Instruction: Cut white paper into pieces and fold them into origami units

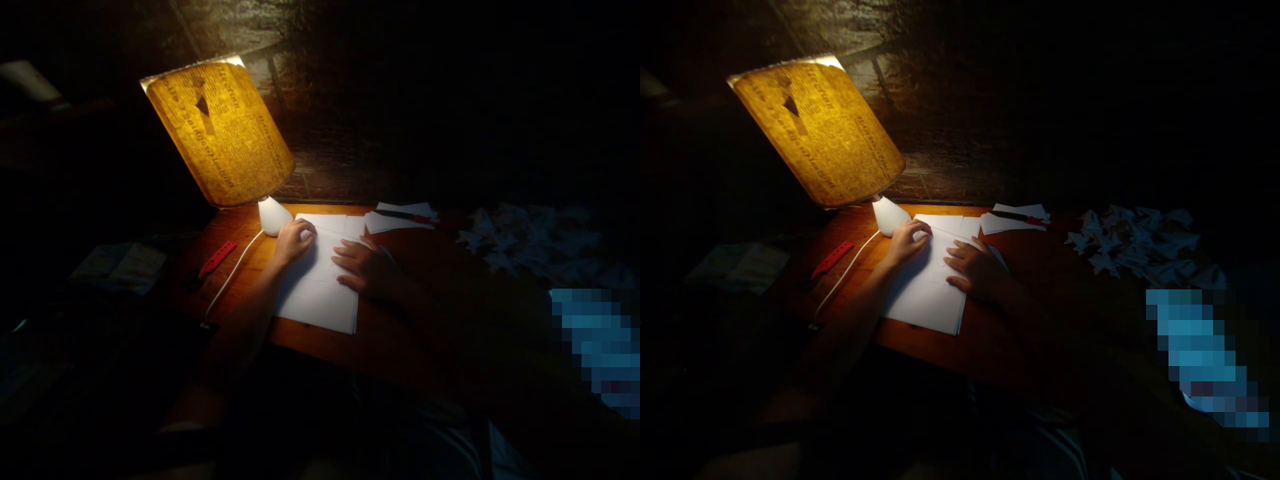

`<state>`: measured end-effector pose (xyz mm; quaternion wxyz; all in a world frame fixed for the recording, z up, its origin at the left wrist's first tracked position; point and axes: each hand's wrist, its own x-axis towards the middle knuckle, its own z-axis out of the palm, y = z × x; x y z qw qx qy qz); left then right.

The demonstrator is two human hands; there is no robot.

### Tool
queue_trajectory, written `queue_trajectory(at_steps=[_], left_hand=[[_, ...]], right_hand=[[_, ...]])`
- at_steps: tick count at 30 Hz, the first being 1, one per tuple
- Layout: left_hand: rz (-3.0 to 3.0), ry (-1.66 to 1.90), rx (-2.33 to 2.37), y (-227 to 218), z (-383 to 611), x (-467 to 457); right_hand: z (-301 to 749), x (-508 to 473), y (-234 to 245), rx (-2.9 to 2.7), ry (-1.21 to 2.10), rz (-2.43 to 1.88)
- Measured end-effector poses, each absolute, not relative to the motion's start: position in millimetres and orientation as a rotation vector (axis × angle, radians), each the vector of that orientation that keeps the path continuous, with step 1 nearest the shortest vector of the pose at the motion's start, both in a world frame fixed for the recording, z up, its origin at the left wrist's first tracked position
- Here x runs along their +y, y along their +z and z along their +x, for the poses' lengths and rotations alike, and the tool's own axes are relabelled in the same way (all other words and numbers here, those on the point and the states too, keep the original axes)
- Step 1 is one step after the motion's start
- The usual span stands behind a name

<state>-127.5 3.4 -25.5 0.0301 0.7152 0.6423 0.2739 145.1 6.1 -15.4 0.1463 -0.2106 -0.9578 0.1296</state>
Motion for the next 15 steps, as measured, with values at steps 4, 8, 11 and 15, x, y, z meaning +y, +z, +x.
queue_trajectory(at_steps=[4, 8, 11, 15], left_hand=[[2.193, 0.859, 1.988, -26.6, -128.0, 4.1], [2.185, 0.860, 1.994, -26.5, -127.4, 3.9], [2.183, 0.854, 2.016, -26.2, -127.0, 3.0], [2.157, 0.861, 2.073, -27.1, -127.5, 2.6]], right_hand=[[145.2, 5.7, -13.7, -2.767, 0.371, -0.609], [145.2, 5.6, -12.2, -2.778, 0.359, -0.594], [145.1, 5.5, -12.0, -2.778, 0.360, -0.595], [144.9, 5.6, -13.4, -2.762, 0.364, -0.590]])
